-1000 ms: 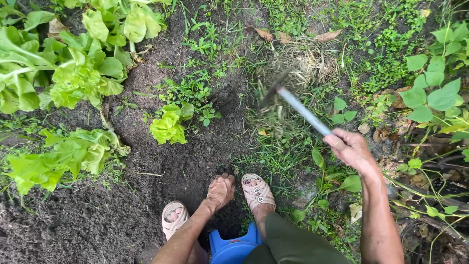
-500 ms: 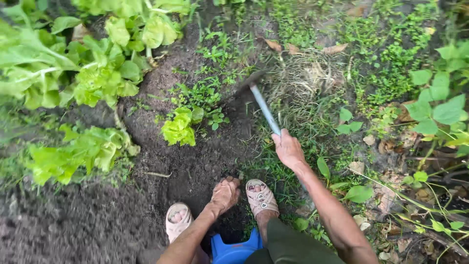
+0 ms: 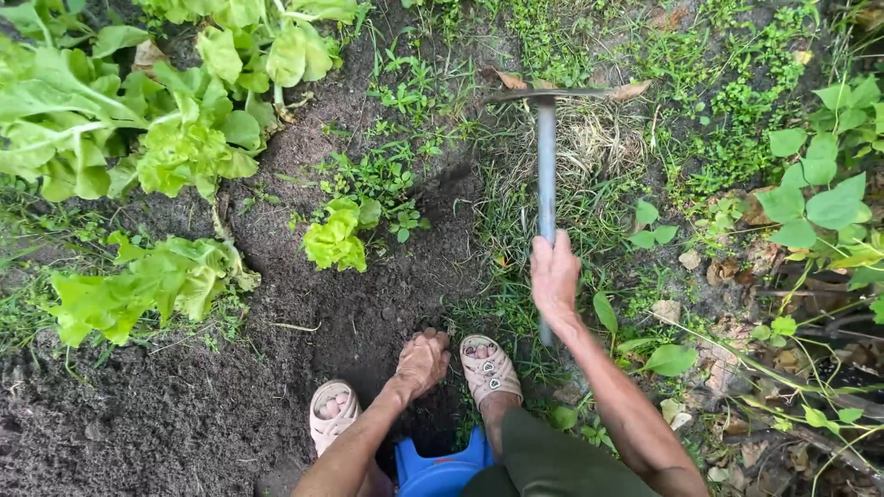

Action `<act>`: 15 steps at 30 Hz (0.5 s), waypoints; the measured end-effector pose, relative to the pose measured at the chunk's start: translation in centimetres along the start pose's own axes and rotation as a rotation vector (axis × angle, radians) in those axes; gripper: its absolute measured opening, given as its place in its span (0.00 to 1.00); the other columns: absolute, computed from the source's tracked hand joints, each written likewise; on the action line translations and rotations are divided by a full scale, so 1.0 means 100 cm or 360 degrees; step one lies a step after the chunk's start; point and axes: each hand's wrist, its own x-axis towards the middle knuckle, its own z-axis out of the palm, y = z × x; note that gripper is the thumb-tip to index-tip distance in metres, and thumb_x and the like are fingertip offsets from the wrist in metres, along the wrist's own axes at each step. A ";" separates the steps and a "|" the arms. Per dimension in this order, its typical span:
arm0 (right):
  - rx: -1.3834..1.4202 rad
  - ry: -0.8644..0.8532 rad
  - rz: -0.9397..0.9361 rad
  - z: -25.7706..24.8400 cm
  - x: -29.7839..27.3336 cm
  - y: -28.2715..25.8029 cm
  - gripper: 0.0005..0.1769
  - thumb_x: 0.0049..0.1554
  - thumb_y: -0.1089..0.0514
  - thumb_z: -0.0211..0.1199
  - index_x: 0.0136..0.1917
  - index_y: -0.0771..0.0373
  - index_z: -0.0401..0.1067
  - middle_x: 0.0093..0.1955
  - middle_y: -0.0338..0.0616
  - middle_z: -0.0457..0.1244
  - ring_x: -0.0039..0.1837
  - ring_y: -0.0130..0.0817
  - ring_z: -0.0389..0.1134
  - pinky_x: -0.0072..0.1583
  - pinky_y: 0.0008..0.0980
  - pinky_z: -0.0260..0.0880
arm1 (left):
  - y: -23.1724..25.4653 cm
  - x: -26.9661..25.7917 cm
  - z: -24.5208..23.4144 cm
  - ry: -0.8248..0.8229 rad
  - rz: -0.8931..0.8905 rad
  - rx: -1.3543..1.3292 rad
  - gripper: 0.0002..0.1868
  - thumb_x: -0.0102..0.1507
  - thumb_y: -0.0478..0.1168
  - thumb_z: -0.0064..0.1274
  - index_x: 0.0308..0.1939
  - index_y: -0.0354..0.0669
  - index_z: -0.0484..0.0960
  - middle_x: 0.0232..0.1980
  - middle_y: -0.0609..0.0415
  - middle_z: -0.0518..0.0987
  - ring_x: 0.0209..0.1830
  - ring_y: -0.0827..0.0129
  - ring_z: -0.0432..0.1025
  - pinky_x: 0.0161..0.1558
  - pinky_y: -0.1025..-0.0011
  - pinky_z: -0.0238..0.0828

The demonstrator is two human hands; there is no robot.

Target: Weeding a garden bed around lettuce plants using a hand hoe and hands

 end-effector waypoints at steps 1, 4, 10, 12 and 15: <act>0.0002 0.0008 0.0000 0.006 0.000 0.018 0.12 0.71 0.52 0.50 0.55 0.63 0.66 0.32 0.44 0.62 0.32 0.29 0.62 0.35 0.26 0.65 | 0.001 0.000 0.000 0.0000 0.0007 0.0005 0.09 0.64 0.50 0.47 0.45 0.58 0.77 0.51 0.56 0.76 0.58 0.54 0.74 0.56 0.57 0.76; -0.0241 -0.0335 0.0111 0.017 0.000 0.054 0.15 0.71 0.52 0.47 0.55 0.66 0.66 0.35 0.59 0.66 0.36 0.45 0.69 0.39 0.42 0.73 | 0.003 0.004 -0.001 -0.0019 -0.0024 0.0045 0.10 0.64 0.50 0.46 0.46 0.58 0.78 0.52 0.57 0.76 0.58 0.55 0.74 0.56 0.56 0.76; -0.0465 -0.0716 0.0416 0.006 -0.027 0.060 0.23 0.67 0.38 0.49 0.55 0.59 0.68 0.40 0.61 0.68 0.45 0.52 0.73 0.47 0.51 0.73 | 0.004 0.009 -0.021 0.0009 -0.0006 0.0068 0.12 0.65 0.54 0.44 0.48 0.59 0.76 0.53 0.58 0.75 0.59 0.54 0.72 0.60 0.55 0.74; -0.0566 -0.0805 0.0437 -0.001 -0.046 0.061 0.27 0.63 0.33 0.51 0.59 0.56 0.69 0.44 0.58 0.69 0.53 0.56 0.73 0.52 0.54 0.71 | 0.005 0.006 -0.020 0.0001 -0.0037 0.0026 0.13 0.64 0.53 0.46 0.51 0.62 0.77 0.59 0.58 0.76 0.63 0.56 0.71 0.61 0.57 0.73; -0.0027 -0.0577 0.0497 -0.006 -0.045 0.059 0.25 0.65 0.35 0.53 0.51 0.59 0.71 0.27 0.42 0.63 0.26 0.30 0.63 0.26 0.25 0.65 | 0.000 0.019 0.003 0.0033 -0.0065 0.0026 0.14 0.65 0.53 0.46 0.52 0.61 0.75 0.62 0.56 0.75 0.66 0.55 0.70 0.63 0.57 0.72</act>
